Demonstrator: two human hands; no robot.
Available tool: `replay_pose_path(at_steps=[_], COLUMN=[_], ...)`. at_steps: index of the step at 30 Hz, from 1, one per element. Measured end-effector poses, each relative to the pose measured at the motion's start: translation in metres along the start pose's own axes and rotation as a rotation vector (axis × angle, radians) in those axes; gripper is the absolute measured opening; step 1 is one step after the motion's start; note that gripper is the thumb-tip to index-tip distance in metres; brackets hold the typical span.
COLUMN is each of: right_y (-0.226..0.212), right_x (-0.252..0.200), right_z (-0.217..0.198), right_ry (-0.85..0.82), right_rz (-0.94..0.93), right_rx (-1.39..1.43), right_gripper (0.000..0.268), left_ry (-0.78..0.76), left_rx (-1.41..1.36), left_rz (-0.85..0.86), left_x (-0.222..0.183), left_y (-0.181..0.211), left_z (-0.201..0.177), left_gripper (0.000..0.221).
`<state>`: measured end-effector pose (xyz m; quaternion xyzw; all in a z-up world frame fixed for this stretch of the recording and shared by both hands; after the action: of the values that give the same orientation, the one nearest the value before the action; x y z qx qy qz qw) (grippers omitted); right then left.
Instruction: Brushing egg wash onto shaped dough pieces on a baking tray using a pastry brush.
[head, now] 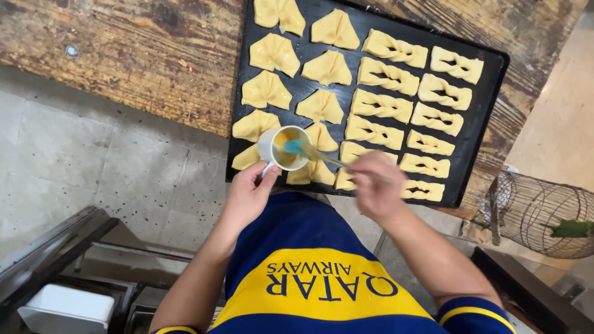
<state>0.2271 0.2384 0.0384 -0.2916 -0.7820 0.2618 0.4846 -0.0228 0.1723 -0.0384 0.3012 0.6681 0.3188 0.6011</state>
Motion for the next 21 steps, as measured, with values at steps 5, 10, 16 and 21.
replay_pose_path(at_steps=[5,10,16,21], right_y=[0.003,-0.005,0.054,0.101], right_x=[0.015,0.029,0.025,0.042], right_z=[0.063,0.057,-0.005,-0.019], right_ry=[-0.304,-0.37,-0.169,-0.125], right_rz=[-0.091,-0.011,0.292,0.232], right_rx=[-0.302,-0.255,-0.076,-0.209], right_gripper=[0.016,0.017,0.015,0.022], left_ry=[-0.051,-0.059,-0.075,-0.045], left_rx=[0.141,0.205,0.15,0.188], left_rz=[-0.002,0.012,-0.055,-0.087], left_x=[-0.001,0.004,0.014,0.008], left_y=[0.038,0.049,0.03,0.038], left_z=[0.015,0.02,0.015,0.002], left_gripper=[0.033,0.035,0.036,0.034])
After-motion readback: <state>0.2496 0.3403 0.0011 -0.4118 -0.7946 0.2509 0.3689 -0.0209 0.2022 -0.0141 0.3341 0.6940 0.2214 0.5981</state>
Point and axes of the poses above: each hand's wrist, its own x-axis towards the middle knuckle, its own z-axis out of the palm, y = z × x, the point moved 7 cm from there along x, towards the middle knuckle, and after that the axes turned 12 degrees about -z, right-handed, at the moved point
